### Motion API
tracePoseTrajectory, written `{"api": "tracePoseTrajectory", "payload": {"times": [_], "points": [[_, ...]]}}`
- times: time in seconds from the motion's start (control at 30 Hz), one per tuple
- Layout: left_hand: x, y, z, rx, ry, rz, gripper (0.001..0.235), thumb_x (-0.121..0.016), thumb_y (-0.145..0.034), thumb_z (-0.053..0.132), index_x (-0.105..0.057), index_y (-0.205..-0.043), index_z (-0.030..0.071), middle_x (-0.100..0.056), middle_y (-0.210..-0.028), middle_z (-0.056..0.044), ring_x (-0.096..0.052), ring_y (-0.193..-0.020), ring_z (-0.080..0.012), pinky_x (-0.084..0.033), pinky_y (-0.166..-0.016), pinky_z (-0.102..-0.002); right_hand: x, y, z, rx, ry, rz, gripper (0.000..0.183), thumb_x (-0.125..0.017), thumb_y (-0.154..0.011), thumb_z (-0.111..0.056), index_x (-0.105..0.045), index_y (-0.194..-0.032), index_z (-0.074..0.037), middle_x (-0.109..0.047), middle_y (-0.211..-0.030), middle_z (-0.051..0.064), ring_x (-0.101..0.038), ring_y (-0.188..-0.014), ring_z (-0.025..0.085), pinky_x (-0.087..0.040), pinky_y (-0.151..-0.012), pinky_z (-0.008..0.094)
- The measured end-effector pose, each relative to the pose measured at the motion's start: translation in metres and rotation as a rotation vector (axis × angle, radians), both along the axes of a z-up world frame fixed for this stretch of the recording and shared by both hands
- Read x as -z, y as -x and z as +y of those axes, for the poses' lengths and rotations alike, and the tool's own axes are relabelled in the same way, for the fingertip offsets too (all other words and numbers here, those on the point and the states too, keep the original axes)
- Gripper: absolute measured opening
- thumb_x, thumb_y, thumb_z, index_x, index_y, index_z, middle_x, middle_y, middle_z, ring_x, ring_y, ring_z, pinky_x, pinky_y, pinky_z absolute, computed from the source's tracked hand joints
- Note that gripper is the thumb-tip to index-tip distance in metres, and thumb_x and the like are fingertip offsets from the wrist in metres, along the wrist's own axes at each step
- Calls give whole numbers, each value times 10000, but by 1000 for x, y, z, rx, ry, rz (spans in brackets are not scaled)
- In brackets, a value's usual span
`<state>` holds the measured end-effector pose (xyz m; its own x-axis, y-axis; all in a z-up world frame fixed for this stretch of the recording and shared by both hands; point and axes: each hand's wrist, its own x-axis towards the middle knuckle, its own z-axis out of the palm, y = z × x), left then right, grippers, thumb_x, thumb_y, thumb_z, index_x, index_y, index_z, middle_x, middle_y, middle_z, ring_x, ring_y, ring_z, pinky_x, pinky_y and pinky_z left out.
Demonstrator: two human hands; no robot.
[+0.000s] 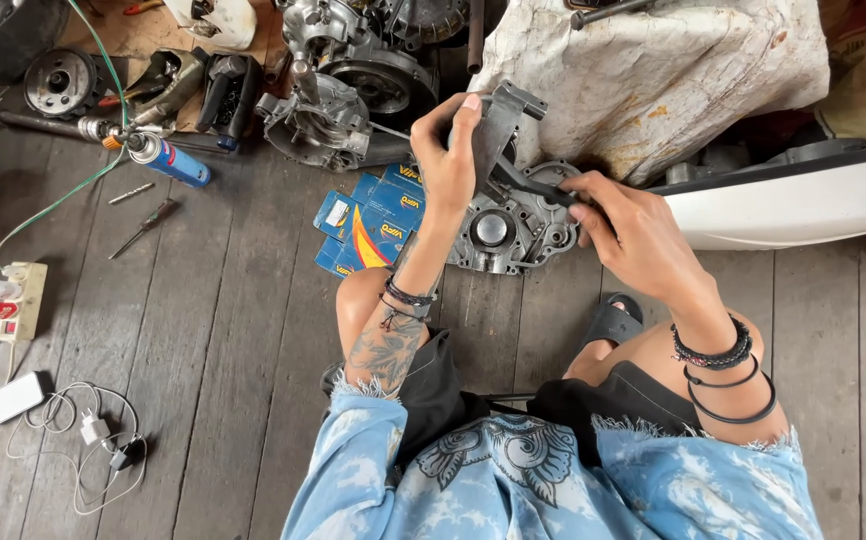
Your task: Assembling a motorcycle engine by installing a piston into the engine casing and aligning it with a tool.
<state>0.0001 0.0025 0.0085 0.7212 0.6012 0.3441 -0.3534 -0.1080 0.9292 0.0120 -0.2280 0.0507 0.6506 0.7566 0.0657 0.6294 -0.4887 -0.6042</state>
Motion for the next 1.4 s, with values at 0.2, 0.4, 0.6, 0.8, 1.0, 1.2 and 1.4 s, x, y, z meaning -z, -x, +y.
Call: {"api": "tracePoseTrajectory", "payload": {"times": [0.2, 0.4, 0.6, 0.8, 1.0, 1.2, 1.4], "points": [[-7, 4, -1, -24, -88, -48, 329, -535, -977, 341, -640, -785, 96, -551, -690, 52, -478, -675, -74, -367, -625, -249, 0, 2, 6, 44, -169, -38, 187, -545, -1078, -84, -630, -1225, -8, -650, -849, 66, -572, -698, 200, -428, -693, 331], [-3, 6, -2, -46, -135, -30, 343, -580, -972, 368, -734, -880, 76, -696, -742, 12, -626, -722, -89, -484, -680, -249, -7, 1, -1, -17, -201, -28, 179, -598, -1066, -98, -672, -1190, 8, -718, -1003, 75, -639, -806, 193, -461, -738, 319], [1, 2, -3, -34, -103, -23, 319, -561, -960, 331, -685, -801, 84, -582, -688, 55, -514, -678, -67, -410, -639, -242, -2, 3, 0, -12, -221, -56, 193, -591, -1064, -81, -680, -1199, 25, -724, -1076, 99, -648, -859, 227, -476, -767, 336], [-10, 5, 0, -28, -126, -46, 328, -536, -970, 329, -631, -767, 90, -533, -671, 50, -461, -662, -75, -360, -623, -252, -7, 0, -9, -20, -189, -71, 173, -627, -1044, -83, -694, -1175, 6, -742, -1065, 102, -695, -891, 225, -494, -809, 335], [1, 0, 1, -1, -88, -14, 329, -550, -957, 360, -693, -826, 94, -607, -711, 33, -521, -672, -89, -378, -605, -246, 1, 1, -3, -8, -224, -54, 197, -614, -1047, -62, -688, -1207, 26, -736, -1100, 109, -686, -904, 225, -503, -804, 336], [6, 0, 1, -9, -42, -9, 320, -559, -964, 337, -694, -821, 85, -618, -729, 42, -538, -716, -78, -410, -646, -247, 0, 0, -1, 13, -203, -71, 176, -625, -1054, -99, -704, -1169, 9, -741, -1053, 87, -679, -878, 217, -499, -786, 334], [10, -4, 4, 3, 60, 50, 356, -595, -918, 356, -722, -785, 52, -609, -696, 48, -509, -690, -67, -385, -611, -251, -13, -1, -10, -20, -192, -47, 173, -654, -1036, -114, -719, -1147, 3, -757, -1040, 82, -703, -814, 180, -503, -729, 301]]}}
